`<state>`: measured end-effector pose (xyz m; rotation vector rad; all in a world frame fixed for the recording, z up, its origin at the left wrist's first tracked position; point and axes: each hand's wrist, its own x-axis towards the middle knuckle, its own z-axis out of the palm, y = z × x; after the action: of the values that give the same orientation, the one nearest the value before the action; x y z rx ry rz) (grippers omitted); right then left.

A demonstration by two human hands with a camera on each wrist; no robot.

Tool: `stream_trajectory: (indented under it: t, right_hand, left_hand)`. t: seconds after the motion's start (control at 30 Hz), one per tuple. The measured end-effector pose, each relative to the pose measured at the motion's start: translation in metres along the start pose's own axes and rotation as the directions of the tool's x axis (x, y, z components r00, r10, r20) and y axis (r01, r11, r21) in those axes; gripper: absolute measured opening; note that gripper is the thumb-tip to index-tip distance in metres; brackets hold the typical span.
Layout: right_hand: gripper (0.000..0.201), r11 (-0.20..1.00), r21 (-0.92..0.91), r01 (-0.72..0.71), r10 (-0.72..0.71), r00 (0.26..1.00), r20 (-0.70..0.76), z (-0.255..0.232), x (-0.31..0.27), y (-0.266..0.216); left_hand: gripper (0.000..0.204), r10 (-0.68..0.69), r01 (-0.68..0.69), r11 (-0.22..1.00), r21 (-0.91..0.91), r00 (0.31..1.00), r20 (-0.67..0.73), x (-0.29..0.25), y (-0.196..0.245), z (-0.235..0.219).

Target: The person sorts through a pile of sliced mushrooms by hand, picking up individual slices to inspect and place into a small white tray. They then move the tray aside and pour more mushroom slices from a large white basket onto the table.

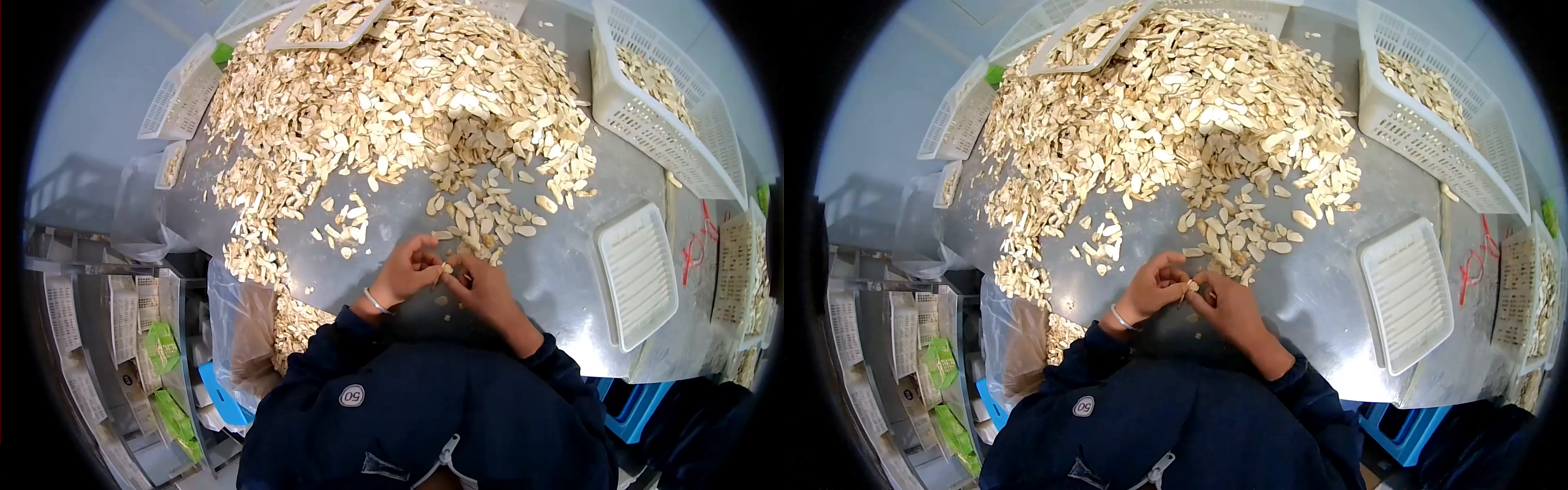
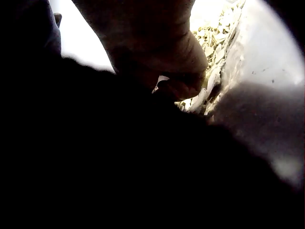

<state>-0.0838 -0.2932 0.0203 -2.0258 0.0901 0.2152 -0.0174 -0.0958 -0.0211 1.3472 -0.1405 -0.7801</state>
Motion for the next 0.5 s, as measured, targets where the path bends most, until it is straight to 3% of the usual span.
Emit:
stream_trajectory:
  t: [0.27,0.5]
  right_hand:
    - [0.028,1.000,0.019,0.013,-0.015,0.994,0.113,0.008,-0.006,0.009]
    - [0.027,0.999,0.028,0.030,-0.033,0.993,0.113,0.007,-0.010,0.011]
  left_hand:
    - [0.047,-0.022,0.022,0.977,0.214,1.000,-0.002,-0.014,-0.001,-0.004]
    - [0.048,-0.024,0.014,0.969,0.248,0.999,0.038,-0.015,0.010,0.002]
